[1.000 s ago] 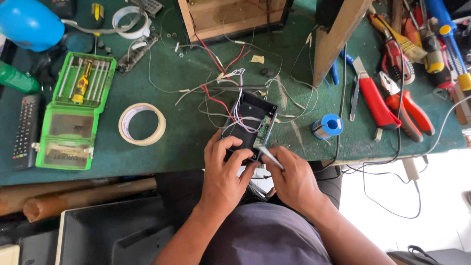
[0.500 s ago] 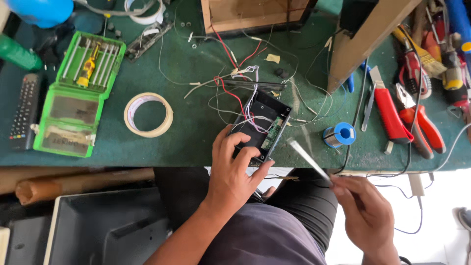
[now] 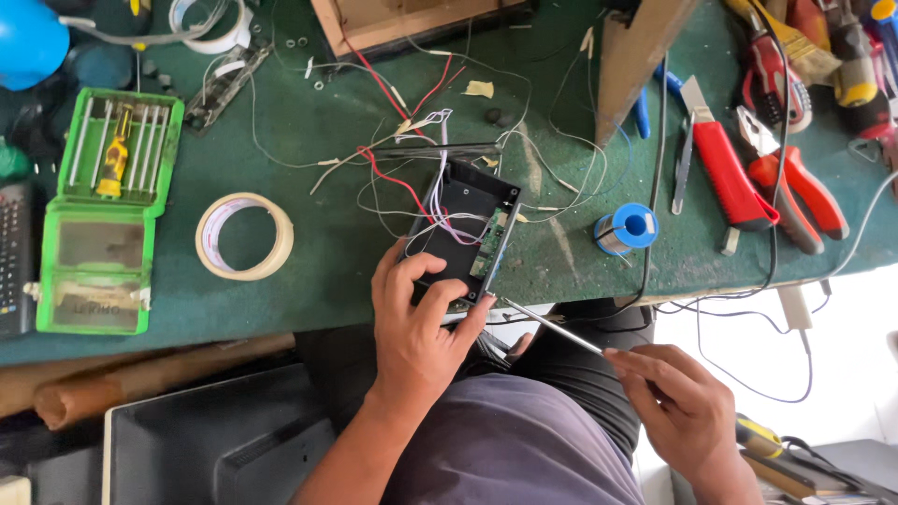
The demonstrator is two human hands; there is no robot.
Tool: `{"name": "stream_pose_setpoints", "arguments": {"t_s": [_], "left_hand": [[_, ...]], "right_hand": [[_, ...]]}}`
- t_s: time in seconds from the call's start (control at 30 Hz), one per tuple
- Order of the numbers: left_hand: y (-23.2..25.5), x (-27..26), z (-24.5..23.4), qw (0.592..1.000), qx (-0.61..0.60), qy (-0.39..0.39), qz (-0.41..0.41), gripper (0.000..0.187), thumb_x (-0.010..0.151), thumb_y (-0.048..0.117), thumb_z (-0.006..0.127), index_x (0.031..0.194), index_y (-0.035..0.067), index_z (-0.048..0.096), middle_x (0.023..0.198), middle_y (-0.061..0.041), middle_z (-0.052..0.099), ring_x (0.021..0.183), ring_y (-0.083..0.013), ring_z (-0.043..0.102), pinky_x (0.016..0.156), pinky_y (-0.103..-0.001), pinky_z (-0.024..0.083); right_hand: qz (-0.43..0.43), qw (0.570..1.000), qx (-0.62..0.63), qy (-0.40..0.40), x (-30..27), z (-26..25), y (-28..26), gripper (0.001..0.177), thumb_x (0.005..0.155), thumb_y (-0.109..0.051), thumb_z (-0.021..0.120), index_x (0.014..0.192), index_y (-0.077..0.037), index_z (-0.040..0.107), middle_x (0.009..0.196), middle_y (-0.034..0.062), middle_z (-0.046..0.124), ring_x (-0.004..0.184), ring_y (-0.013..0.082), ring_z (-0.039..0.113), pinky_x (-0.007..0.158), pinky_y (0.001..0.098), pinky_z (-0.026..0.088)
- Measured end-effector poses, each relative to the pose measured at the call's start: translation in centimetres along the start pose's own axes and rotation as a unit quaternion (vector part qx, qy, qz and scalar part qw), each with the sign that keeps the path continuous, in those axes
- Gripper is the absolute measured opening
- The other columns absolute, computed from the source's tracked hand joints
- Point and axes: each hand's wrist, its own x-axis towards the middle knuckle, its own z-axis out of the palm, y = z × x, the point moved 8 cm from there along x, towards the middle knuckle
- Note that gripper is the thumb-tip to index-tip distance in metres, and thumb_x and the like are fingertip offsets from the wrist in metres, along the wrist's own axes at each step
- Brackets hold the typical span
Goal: The person works on a small electronic device, using a screwdriver to tighten screws on the casing. They also handle and organize several wires connected to the device's circuit board.
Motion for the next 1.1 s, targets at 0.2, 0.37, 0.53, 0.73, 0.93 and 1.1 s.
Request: {"name": "stream_pose_setpoints", "arguments": {"t_s": [0.2, 0.37, 0.53, 0.73, 0.93, 1.1], "left_hand": [[-0.3, -0.3, 0.0, 1.0, 0.004, 0.007, -0.011, 0.03, 0.09, 0.02, 0.09, 0.092, 0.008, 0.063, 0.111, -0.013, 0.052, 0.105, -0.0362, 0.057, 0.116, -0.063, 0.052], [-0.5, -0.5, 0.2, 1.0, 0.005, 0.007, -0.017, 0.029, 0.091, 0.022, 0.09, 0.092, 0.009, 0.063, 0.111, -0.012, 0.052, 0.112, -0.0406, 0.058, 0.115, -0.062, 0.053], [-0.6, -0.6, 0.2, 1.0, 0.011, -0.002, -0.018, 0.029, 0.091, 0.021, 0.09, 0.094, 0.01, 0.064, 0.112, -0.011, 0.052, 0.117, -0.0435, 0.058, 0.113, -0.061, 0.053], [-0.1, -0.2, 0.1, 1.0, 0.006, 0.004, -0.001, 0.027, 0.093, 0.021, 0.087, 0.092, 0.008, 0.063, 0.109, -0.012, 0.052, 0.104, -0.0331, 0.057, 0.117, -0.064, 0.052], [-0.2, -0.3, 0.2, 1.0, 0.009, 0.0, -0.001, 0.028, 0.091, 0.019, 0.09, 0.092, 0.009, 0.063, 0.109, -0.011, 0.052, 0.102, -0.0321, 0.056, 0.117, -0.063, 0.051], [-0.3, -0.1, 0.1, 1.0, 0.01, 0.001, 0.003, 0.027, 0.09, 0.018, 0.09, 0.091, 0.009, 0.064, 0.109, -0.011, 0.054, 0.104, -0.0309, 0.058, 0.117, -0.063, 0.051]], "right_hand": [[-0.012, 1.0, 0.01, -0.001, 0.5, 0.3, -0.6, 0.019, 0.099, -0.007, 0.069, 0.111, -0.014, 0.082, 0.095, 0.0021, 0.076, 0.071, 0.0107, 0.07, 0.063, 0.0224, 0.05], [-0.012, 1.0, 0.009, -0.013, 0.7, 0.2, -0.5, 0.02, 0.1, -0.009, 0.068, 0.112, -0.015, 0.083, 0.098, 0.0027, 0.076, 0.072, 0.0104, 0.071, 0.063, 0.0219, 0.052], [-0.05, 0.998, 0.008, -0.031, 1.6, -0.4, -1.5, 0.021, 0.101, -0.009, 0.066, 0.115, -0.013, 0.081, 0.105, 0.0041, 0.078, 0.08, 0.013, 0.075, 0.074, 0.0237, 0.058], [-0.059, 0.992, 0.048, -0.102, 2.4, -0.9, -1.1, 0.028, 0.103, -0.01, 0.059, 0.123, -0.009, 0.077, 0.11, 0.009, 0.08, 0.088, 0.0169, 0.081, 0.083, 0.0263, 0.064], [-0.049, 0.99, 0.045, -0.128, 3.1, -1.1, -1.2, 0.027, 0.103, -0.013, 0.059, 0.122, -0.01, 0.078, 0.102, 0.0039, 0.081, 0.086, 0.0144, 0.081, 0.078, 0.0252, 0.062], [0.026, 0.995, -0.02, -0.096, 2.1, -0.3, 1.1, 0.023, 0.089, -0.028, 0.081, 0.107, -0.014, 0.076, 0.093, -0.0007, 0.068, 0.058, 0.0117, 0.054, 0.057, 0.0268, 0.047]]}}
